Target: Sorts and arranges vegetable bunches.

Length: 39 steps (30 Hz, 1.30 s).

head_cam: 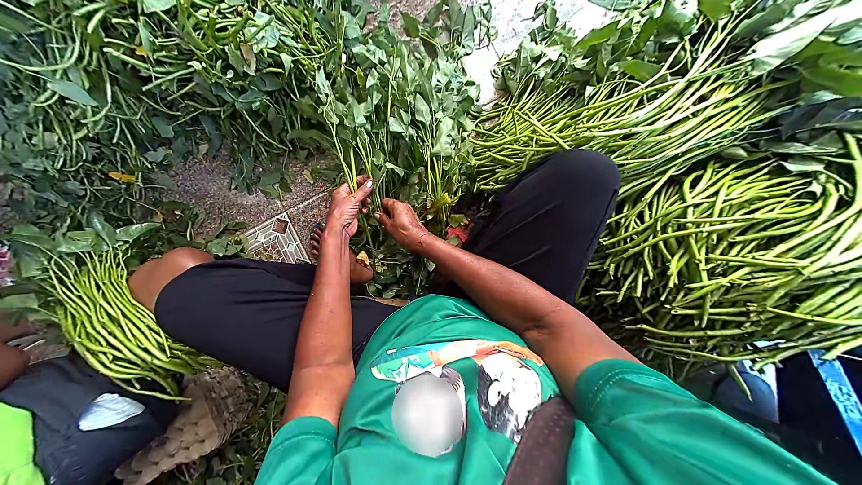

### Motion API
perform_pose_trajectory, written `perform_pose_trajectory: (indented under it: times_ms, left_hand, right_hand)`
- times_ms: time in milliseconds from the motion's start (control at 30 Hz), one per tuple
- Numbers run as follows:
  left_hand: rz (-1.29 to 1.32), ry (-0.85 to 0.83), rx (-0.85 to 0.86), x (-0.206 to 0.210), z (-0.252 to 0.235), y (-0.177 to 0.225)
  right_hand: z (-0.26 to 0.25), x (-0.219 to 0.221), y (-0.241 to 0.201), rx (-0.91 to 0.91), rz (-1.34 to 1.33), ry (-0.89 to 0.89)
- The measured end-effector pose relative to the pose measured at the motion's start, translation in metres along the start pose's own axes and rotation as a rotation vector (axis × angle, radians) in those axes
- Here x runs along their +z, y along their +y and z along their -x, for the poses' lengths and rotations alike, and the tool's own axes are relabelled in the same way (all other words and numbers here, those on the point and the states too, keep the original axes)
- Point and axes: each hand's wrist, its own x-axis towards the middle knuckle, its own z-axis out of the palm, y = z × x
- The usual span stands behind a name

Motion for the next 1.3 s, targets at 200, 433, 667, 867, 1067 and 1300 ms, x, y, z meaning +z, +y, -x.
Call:
perform_pose_trajectory:
  times_ms: [200,433,667,867,1067,1300]
  left_hand:
    - [0.033,0.002,0.045,0.003,0.002,0.006]
    - [-0.023,-0.029,0.087,0.006,0.007,0.007]
    - [-0.274,-0.045,0.160,0.005,0.007,0.002]
    - [-0.113,-0.026,0.176,0.011,0.007,0.001]
    - [0.007,0.217,0.131,0.016,0.008,0.006]
    - [-0.010,0.430,0.322,-0.056,0.001,0.037]
  right_hand:
    - [-0.003,-0.005,0.002,0.002,-0.056,-0.021]
    - [-0.013,-0.013,-0.013,0.238,-0.889,-0.113]
    - [-0.018,-0.012,-0.015,0.256,-1.019,0.169]
    - [-0.014,-0.006,-0.020,0.283,-1.157,0.350]
    - [-0.010,0.000,-0.022,0.093,-0.890,0.315]
    - [0.037,0.007,-0.016,-0.182,-0.122,-0.257]
